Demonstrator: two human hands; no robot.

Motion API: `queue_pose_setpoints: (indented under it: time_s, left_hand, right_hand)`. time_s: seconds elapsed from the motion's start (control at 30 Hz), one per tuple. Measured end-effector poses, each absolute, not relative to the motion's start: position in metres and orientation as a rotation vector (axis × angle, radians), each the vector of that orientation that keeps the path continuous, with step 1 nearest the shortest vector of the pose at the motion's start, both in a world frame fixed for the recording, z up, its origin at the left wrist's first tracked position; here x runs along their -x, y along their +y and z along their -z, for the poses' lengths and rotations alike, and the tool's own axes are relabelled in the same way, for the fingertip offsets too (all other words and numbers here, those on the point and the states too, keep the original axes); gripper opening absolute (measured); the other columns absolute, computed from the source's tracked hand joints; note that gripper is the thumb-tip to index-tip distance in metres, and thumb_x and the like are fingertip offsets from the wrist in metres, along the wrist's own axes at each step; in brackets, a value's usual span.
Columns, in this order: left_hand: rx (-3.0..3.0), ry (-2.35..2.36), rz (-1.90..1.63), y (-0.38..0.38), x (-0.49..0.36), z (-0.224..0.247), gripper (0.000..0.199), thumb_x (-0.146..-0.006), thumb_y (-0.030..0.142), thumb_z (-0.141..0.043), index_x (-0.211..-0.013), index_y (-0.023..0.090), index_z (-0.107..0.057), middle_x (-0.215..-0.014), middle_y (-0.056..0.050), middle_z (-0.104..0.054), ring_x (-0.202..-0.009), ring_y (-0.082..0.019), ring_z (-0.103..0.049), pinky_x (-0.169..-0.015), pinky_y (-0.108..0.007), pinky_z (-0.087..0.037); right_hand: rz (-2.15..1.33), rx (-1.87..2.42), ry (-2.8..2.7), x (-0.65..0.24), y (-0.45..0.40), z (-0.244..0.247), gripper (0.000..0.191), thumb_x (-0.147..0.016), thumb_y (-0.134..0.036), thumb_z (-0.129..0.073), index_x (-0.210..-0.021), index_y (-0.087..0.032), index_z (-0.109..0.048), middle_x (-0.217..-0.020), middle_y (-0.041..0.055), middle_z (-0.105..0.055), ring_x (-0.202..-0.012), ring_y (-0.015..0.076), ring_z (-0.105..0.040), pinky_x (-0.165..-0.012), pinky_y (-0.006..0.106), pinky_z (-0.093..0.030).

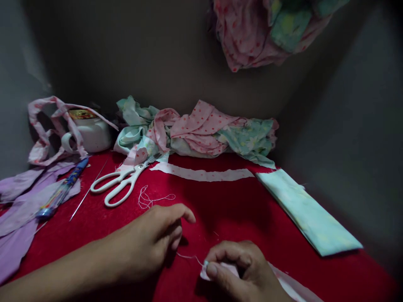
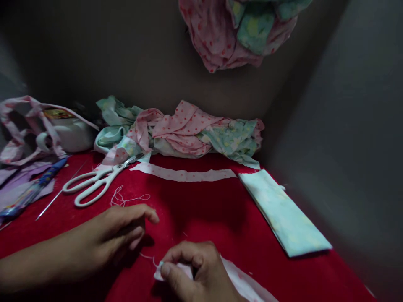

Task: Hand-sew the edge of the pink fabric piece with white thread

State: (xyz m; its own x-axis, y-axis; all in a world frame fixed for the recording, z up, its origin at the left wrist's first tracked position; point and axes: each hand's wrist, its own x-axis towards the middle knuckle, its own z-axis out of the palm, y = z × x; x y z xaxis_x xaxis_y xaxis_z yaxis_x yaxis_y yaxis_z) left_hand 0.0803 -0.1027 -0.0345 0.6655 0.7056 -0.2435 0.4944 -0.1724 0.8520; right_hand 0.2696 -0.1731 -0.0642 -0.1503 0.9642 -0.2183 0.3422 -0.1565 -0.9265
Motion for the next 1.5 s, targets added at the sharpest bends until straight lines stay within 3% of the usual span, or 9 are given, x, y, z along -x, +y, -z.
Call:
queue_pose_setpoints:
  time_s: [0.1, 0.3, 0.53, 0.83, 1.13, 1.5]
  left_hand:
    - [-1.845, 0.859, -0.14, -0.105, -0.082, 0.037, 0.018, -0.087, 0.021, -0.036, -0.08, 0.016, -0.052, -0.064, 0.001, -0.051, -0.056, -0.013, -0.048, -0.052, -0.021, -0.038]
    - [-2.155, 0.744, -0.154, -0.108, -0.081, 0.038, 0.018, -0.081, 0.011, -0.047, -0.074, 0.015, -0.063, -0.07, -0.003, -0.063, -0.063, -0.014, -0.053, -0.06, -0.022, -0.04]
    - [-2.123, 0.752, -0.206, -0.106, -0.084, 0.038, 0.019, -0.082, 0.012, -0.046, -0.065, 0.015, -0.054, -0.059, 0.002, -0.053, -0.054, -0.01, -0.046, -0.052, -0.018, -0.036]
    - [-2.058, 0.758, -0.188, -0.107, -0.083, 0.041, 0.018, -0.081, 0.015, -0.046, -0.064, 0.015, -0.052, -0.06, 0.002, -0.052, -0.056, -0.011, -0.046, -0.053, -0.019, -0.035]
    - [-1.914, 0.74, -0.186, -0.105, -0.084, 0.048, 0.018, -0.082, 0.021, -0.044, -0.068, 0.014, -0.051, -0.058, 0.003, -0.046, -0.054, -0.01, -0.04, -0.05, -0.019, -0.033]
    - [-2.011, 0.691, -0.295, -0.107, -0.087, 0.045, 0.016, -0.077, 0.009, -0.046, -0.065, 0.013, -0.056, -0.057, 0.002, -0.051, -0.053, -0.009, -0.046, -0.05, -0.017, -0.035]
  right_hand:
    - [-1.345, 1.526, -1.514, -0.27, -0.173, 0.065, 0.021, -0.076, -0.03, -0.057, -0.069, -0.015, -0.07, -0.062, 0.0043, -0.07, -0.054, 0.0131, -0.06, -0.047, 0.018, -0.042]
    - [-1.331, 1.477, -1.63, -0.274, -0.172, 0.071, 0.02, -0.077, -0.027, -0.056, -0.073, -0.013, -0.071, -0.06, 0.0033, -0.067, -0.05, 0.0099, -0.051, -0.045, 0.017, -0.035]
    - [-1.377, 1.453, -1.589, -0.275, -0.172, 0.068, 0.021, -0.079, -0.027, -0.056, -0.072, -0.012, -0.069, -0.063, 0.0046, -0.068, -0.054, 0.0109, -0.053, -0.047, 0.017, -0.036]
    - [-1.383, 1.468, -1.58, -0.275, -0.171, 0.068, 0.02, -0.078, -0.026, -0.056, -0.072, -0.012, -0.07, -0.056, 0.0008, -0.06, -0.051, 0.0093, -0.047, -0.046, 0.017, -0.033]
    - [-1.402, 1.388, -1.564, -0.277, -0.171, 0.071, 0.02, -0.079, -0.025, -0.057, -0.074, -0.012, -0.07, -0.063, 0.0045, -0.068, -0.055, 0.0116, -0.056, -0.049, 0.017, -0.04]
    - [-1.407, 1.412, -1.564, -0.276, -0.17, 0.071, 0.018, -0.078, -0.023, -0.057, -0.074, -0.013, -0.071, -0.06, 0.0032, -0.066, -0.053, 0.0107, -0.056, -0.046, 0.016, -0.039]
